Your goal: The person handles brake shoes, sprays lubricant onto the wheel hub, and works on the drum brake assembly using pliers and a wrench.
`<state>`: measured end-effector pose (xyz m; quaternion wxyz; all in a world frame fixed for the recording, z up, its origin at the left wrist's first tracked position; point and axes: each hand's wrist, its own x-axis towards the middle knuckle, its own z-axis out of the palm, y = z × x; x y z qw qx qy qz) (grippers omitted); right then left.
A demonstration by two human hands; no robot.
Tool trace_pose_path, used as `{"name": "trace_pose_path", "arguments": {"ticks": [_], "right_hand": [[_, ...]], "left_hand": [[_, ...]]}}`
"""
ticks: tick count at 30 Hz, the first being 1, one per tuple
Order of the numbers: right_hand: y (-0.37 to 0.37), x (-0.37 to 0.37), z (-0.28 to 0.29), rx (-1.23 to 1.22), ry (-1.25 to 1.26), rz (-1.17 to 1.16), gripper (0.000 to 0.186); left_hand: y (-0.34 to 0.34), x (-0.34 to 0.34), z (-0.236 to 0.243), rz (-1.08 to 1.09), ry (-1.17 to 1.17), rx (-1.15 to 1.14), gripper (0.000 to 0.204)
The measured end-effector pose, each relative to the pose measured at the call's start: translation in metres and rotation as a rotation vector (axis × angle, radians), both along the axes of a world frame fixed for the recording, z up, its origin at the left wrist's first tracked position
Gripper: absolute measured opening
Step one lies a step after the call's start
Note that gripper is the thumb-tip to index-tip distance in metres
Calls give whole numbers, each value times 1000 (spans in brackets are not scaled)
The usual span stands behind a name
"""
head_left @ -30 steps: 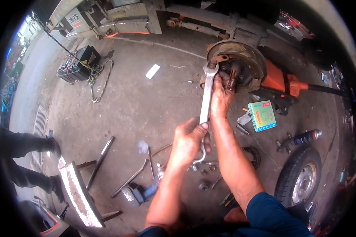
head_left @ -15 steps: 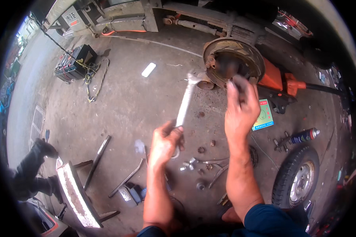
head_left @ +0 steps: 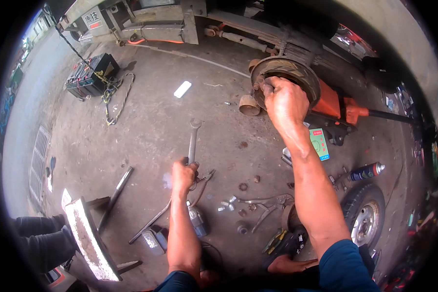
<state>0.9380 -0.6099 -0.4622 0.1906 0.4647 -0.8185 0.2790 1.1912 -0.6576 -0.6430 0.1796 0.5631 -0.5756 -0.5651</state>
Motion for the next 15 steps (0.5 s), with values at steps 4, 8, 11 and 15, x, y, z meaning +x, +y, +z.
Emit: {"name": "trace_pose_path", "arguments": {"ticks": [4, 8, 11, 15], "right_hand": [[2, -5, 8, 129, -160, -31, 17], [4, -10, 6, 76, -135, 61, 20], [3, -9, 10, 97, -291, 48, 21], [6, -4, 2, 4, -186, 37, 18]], "left_hand": [[1, -3, 9, 55, 199, 166, 25], [5, -8, 16, 54, 156, 86, 24], [12, -18, 13, 157, 621, 241, 14], [8, -53, 43, 37, 716, 182, 15]]}}
